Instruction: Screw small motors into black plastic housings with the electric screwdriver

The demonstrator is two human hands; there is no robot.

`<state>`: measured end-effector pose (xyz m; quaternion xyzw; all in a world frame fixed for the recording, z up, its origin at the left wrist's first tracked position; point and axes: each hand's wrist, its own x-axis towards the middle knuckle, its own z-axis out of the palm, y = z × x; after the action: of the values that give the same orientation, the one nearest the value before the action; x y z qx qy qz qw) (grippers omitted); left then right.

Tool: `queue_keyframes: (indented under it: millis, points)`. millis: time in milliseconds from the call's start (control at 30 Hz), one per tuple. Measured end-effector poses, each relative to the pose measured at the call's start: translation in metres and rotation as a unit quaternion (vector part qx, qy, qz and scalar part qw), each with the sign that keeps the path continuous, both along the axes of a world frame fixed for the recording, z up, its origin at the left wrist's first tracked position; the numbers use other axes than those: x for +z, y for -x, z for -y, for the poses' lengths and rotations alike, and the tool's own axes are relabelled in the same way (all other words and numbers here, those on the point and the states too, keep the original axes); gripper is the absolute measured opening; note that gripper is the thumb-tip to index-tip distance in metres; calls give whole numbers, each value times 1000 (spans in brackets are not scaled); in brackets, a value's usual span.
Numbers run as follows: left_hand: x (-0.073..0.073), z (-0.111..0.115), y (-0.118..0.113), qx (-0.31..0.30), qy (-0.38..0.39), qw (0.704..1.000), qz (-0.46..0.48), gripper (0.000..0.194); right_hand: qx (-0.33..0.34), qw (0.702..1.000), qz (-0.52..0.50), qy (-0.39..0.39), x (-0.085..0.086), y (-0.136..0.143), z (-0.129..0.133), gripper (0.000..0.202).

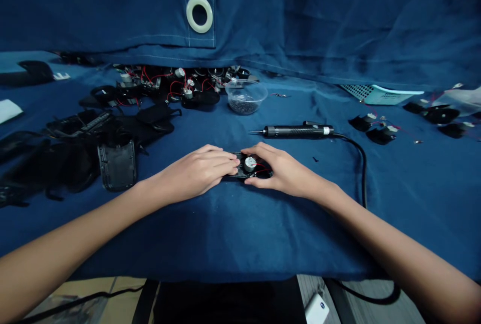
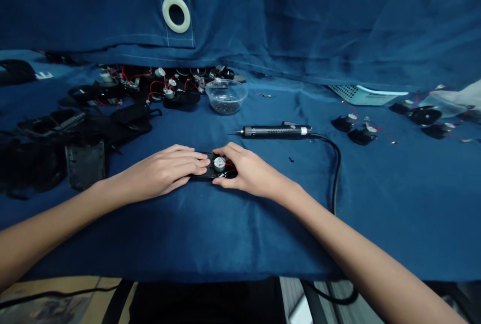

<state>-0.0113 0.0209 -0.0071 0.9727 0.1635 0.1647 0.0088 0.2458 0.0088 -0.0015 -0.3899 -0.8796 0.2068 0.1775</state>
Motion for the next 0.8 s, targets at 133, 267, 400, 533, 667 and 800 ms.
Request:
queue_keyframes:
  millis: [133, 267, 400, 533, 667, 800]
  points:
    - [6, 3, -1, 13, 13, 1000, -13, 24, 8, 1000, 13, -1, 3, 2, -1, 61]
    - [23, 0, -7, 34, 75, 996, -40, 29, 17, 998, 63, 8, 15, 0, 0, 72]
    - [39, -8, -17, 56, 127, 988, -71, 26, -112, 992, 45, -33, 27, -16, -4, 60]
    - [48, -12, -30, 91, 99, 987, -83, 27, -376, 912, -110, 125, 27, -41, -13, 18]
    - [49, -22, -41, 27, 93, 991, -91, 31, -462, 784, -227, 347, 23, -54, -25, 17]
    - [48, -38, -43, -20, 201, 974, -106, 35, -490, 712, -255, 433, 19, -57, -48, 37]
